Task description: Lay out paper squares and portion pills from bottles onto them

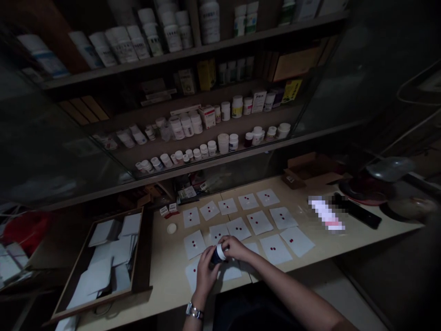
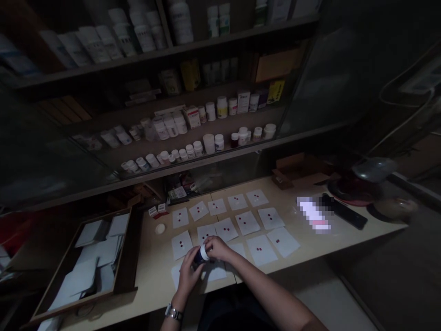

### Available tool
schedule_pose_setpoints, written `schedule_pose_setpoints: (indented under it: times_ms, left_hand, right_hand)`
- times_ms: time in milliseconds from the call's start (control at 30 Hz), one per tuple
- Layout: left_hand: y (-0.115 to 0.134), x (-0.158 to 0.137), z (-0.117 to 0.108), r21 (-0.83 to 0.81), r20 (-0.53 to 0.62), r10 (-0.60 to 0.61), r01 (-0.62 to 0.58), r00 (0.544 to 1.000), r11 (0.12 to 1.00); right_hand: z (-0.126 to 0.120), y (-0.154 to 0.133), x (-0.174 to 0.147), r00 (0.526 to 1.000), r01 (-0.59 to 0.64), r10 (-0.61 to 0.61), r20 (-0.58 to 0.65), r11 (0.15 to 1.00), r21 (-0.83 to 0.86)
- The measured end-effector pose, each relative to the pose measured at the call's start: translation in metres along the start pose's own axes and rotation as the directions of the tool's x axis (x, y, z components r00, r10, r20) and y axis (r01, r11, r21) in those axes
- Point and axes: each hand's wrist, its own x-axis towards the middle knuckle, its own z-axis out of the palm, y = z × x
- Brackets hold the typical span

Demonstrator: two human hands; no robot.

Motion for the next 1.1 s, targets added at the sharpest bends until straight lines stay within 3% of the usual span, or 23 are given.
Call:
schedule_pose_setpoints:
  times_ms: [67, 167, 233, 333, 533, 867, 1000, 1100]
  left_hand:
    - [0.002, 0.003, 0.004, -0.021, -0.035, -0.013, 0.012, 0.999, 1.0]
    - [0.002, 0.006, 0.006, -0.013, -0.099, -0.048, 0.047, 0.994, 0.999]
    - [-0.001, 0.005, 0.005, 0.009, -0.121, -0.07, 0.072, 0.99, 0.997]
    - [-0.006, 0.001, 0.002, 0.038, -0.136, -0.093, 0.099, 0.986, 0.994]
    - [-0.014, -0.007, -0.002, 0.056, -0.173, -0.103, 0.114, 0.98, 0.992]
    - [-0.012, -0.012, -0.016, 0.07, -0.191, -0.101, 0.116, 0.976, 0.991]
    - [-0.013, -0.007, -0.017, 0.083, -0.165, -0.089, 0.104, 0.982, 0.991]
    - [-0.013, -0.002, -0.013, 0.09, -0.125, -0.072, 0.084, 0.99, 0.992]
  right_hand:
    - [-0.008, 0.003, 0.002, 0.999, 0.016, -0.01, -0.035, 0.989, 0.146]
    - [-0.023, 0.008, 0.011, 0.984, -0.104, 0.127, -0.121, 0.977, 0.186]
    - [-0.031, 0.011, 0.019, 0.953, -0.234, 0.233, -0.192, 0.972, 0.02]
    - [-0.031, 0.013, 0.033, 0.932, -0.329, 0.265, -0.247, 0.907, -0.265]
    - [-0.009, 0.017, 0.057, 0.928, -0.355, 0.272, -0.253, 0.85, -0.389]
    - [-0.019, 0.014, 0.065, 0.947, -0.291, 0.193, -0.258, 0.856, -0.427]
    - [-0.019, 0.003, 0.046, 0.983, -0.076, 0.028, -0.181, 0.961, -0.265]
    - [-0.011, -0.003, 0.027, 0.993, 0.051, -0.066, -0.098, 0.987, -0.152]
